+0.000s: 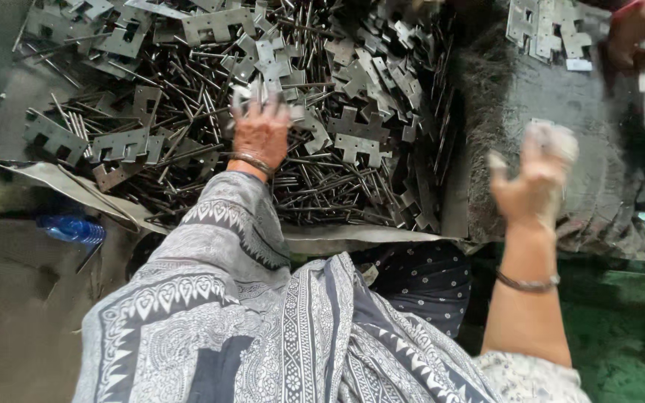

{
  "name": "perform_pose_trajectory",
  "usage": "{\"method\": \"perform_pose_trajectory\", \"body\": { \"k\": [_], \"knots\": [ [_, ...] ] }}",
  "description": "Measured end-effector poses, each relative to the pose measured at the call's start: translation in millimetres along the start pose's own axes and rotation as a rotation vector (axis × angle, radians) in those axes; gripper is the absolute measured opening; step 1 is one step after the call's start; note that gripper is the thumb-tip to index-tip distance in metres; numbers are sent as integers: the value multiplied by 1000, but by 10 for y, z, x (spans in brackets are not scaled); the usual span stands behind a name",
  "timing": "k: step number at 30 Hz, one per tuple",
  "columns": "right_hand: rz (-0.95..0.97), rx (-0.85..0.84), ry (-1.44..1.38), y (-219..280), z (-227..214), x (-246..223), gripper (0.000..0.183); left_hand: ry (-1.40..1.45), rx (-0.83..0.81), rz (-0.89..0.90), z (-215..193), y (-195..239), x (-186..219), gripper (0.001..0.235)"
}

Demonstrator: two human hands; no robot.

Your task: The person picks through a large bin of metal hinges and thin rods by hand, moving them around and selecting specific pieces.

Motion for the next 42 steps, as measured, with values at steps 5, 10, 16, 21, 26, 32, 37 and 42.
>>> {"method": "perform_pose_trajectory", "body": {
  "k": [5, 10, 16, 21, 26, 32, 37, 42],
  "knots": [
    [-51, -342, -95, -352, 989, -879, 82, 514, -15, -144, -383, -142, 503, 29],
    [54, -660, 2, -201, 1916, -934, 72, 1870, 102, -1029, -455, 77, 65, 25],
    [-106, -422, -26, -71, 2085, -896, 32, 2297, 491, -995, -764, 198, -756, 33],
    [-108, -393, -304, 5, 1262, -1107, 33, 1173, 53, -782, -577, 23, -689, 19],
    [462, -705, -783, 20, 580, -1139, 24, 135, -395, -276, -282, 282, -509, 18],
    [1165, -382, -1607, 6, 102, -997, 13, 206, -120, -78, -314, 559, -441, 17],
    [1914, -19, -1980, 315, 404, -1106, 17, 765, 296, -384, -398, 431, -259, 19],
    [1667, -584, -2101, 372, 626, -1413, 54, 1932, 177, -1589, -197, 607, 38, 39]
  ]
}}
Point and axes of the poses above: each hand's wrist, its own y-axis away from the middle knuckle, its own z-axis out of the palm, x = y × z, the point moved 5 cm from there along -y, towards the middle knuckle, and after that the axes turned 11 degrees about x, right-handed, at the moved point
